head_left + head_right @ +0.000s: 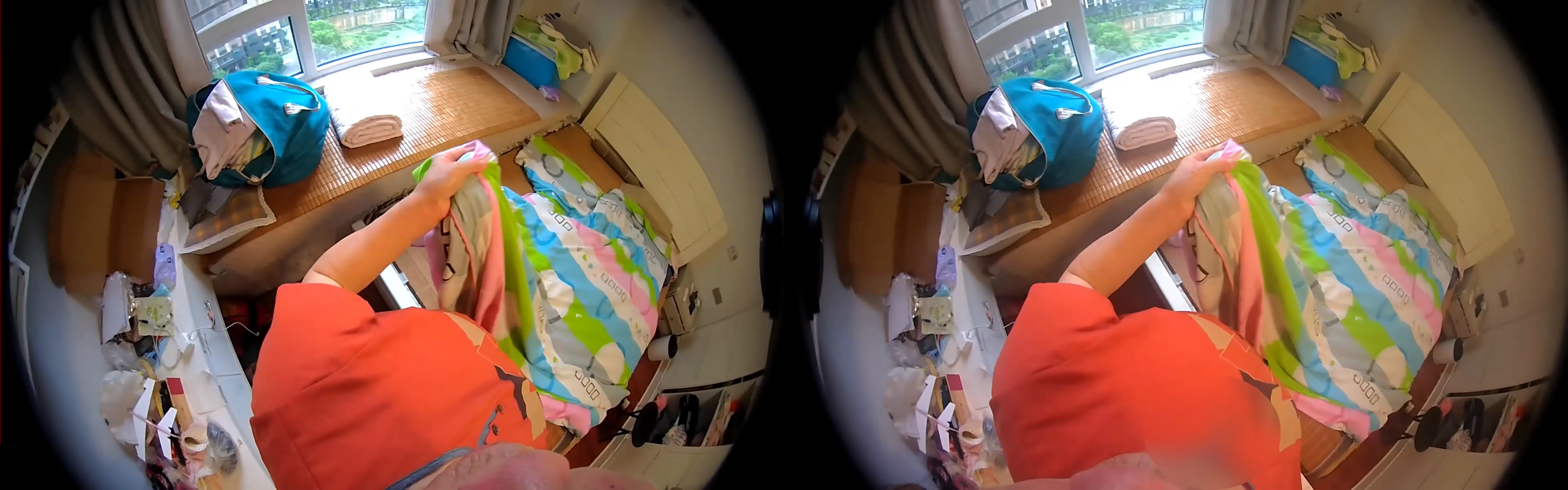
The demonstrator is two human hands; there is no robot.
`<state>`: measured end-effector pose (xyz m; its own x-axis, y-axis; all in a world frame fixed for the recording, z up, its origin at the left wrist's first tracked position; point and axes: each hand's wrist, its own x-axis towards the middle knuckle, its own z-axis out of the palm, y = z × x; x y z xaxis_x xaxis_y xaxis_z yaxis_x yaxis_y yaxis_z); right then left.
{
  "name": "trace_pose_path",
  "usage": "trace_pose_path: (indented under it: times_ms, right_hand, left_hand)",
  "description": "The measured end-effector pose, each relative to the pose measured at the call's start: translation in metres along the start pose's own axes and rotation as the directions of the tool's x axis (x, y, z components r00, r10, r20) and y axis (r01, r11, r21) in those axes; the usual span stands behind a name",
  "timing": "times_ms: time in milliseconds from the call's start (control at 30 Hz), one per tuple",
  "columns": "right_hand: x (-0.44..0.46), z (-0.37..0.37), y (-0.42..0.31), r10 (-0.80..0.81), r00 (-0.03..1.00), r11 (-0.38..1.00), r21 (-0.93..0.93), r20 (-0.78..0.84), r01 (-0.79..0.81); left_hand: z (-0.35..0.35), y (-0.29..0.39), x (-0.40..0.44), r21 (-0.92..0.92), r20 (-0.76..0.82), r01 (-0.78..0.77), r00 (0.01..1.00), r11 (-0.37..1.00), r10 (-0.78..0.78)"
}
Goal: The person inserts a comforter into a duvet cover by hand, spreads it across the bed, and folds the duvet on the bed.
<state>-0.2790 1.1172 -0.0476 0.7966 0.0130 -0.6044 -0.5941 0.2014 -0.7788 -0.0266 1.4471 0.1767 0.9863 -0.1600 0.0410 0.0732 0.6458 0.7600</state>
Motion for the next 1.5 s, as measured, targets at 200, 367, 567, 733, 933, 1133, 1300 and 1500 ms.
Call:
trace_pose_path:
  times_ms: [200, 367, 567, 733, 933, 1133, 1300, 1500]
  right_hand:
    - [0.016, -0.030, 0.020, -0.005, 0.999, 1.000, -0.008, -0.032, 0.005]
    - [0.034, -0.054, 0.032, 0.006, 0.999, 0.999, -0.038, -0.049, -0.008]
    - [0.040, -0.090, 0.039, 0.027, 0.990, 0.996, -0.075, -0.142, -0.038]
    - [0.040, -0.121, 0.051, 0.034, 0.968, 0.995, -0.083, -0.248, -0.056]
    - [0.038, -0.153, 0.071, 0.047, 0.935, 0.994, -0.080, -0.352, -0.080]
    - [0.032, -0.170, 0.091, 0.084, 0.894, 0.988, -0.079, -0.441, -0.132]
    - [0.018, -0.182, 0.106, 0.132, 0.846, 0.979, -0.067, -0.516, -0.194]
    - [-0.009, -0.184, 0.134, 0.218, 0.776, 0.959, -0.016, -0.592, -0.281]
  left_hand:
    - [0.062, 0.053, -0.035, -0.062, 0.163, 0.073, 0.985, 0.995, -0.062]
    - [0.075, 0.071, -0.049, -0.068, 0.170, 0.107, 0.981, 0.992, -0.094]
    - [0.058, 0.079, -0.059, -0.083, 0.096, -0.016, 0.995, 0.996, 0.025]
    - [0.033, 0.075, -0.057, -0.044, 0.094, -0.025, 0.995, 0.999, 0.029]
    - [0.020, 0.066, -0.038, -0.015, 0.096, 0.046, 0.994, 0.999, -0.044]
    - [-0.021, 0.057, -0.001, 0.139, -0.253, 0.082, 0.966, 0.987, -0.045]
    - [-0.152, 0.037, 0.097, 0.392, -0.343, -0.108, 0.904, 0.914, 0.254]
    - [-0.162, 0.067, 0.117, 0.808, -0.136, -0.286, 0.760, 0.515, 0.635]
